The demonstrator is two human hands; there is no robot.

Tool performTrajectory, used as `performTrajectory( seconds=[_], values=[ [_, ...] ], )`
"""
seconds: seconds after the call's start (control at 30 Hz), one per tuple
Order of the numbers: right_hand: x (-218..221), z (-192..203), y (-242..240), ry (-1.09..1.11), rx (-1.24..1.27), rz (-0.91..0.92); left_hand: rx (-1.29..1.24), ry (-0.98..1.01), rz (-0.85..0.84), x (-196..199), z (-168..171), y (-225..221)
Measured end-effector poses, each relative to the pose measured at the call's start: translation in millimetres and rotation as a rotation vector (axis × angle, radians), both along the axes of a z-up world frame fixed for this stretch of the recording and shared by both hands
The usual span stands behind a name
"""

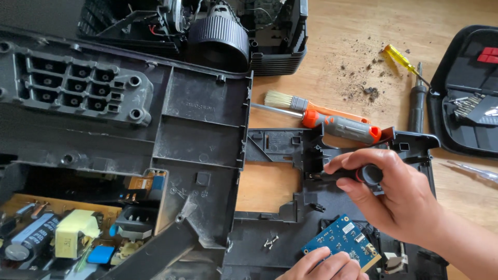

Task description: Disassembling a projector by removing screws and cleaning internal components with a brush

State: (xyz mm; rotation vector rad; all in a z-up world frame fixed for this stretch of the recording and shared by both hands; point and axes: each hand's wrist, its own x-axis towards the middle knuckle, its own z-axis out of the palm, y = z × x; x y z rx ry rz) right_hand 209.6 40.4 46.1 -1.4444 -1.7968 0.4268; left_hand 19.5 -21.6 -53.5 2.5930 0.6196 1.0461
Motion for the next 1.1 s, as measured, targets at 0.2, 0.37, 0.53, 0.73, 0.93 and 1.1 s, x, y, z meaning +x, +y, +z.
performTrajectory(
  seconds=[0.2,0.37,0.53,0.73,0.93,1.1],
  values=[
    [0,6,1,-0.085,-0.002,0.028,-0.045,-0.029,0.027,3,-3,-4],
    [7,27,11,-0.160,-0.185,0.078,0.127,-0.061,0.090,3,-5,2],
    [10,41,20,-0.286,-0.215,0.194,0.056,-0.098,0.028,1,-2,6],
    [9,55,32,-0.502,-0.119,0.368,0.147,-0.085,-0.007,-6,4,14],
    [-1,63,32,-0.929,0.097,0.166,0.201,-0.084,0.052,-4,-2,14],
    [1,62,36,-0.820,0.010,0.498,0.229,-0.063,-0.018,-12,-2,16]
  ],
)
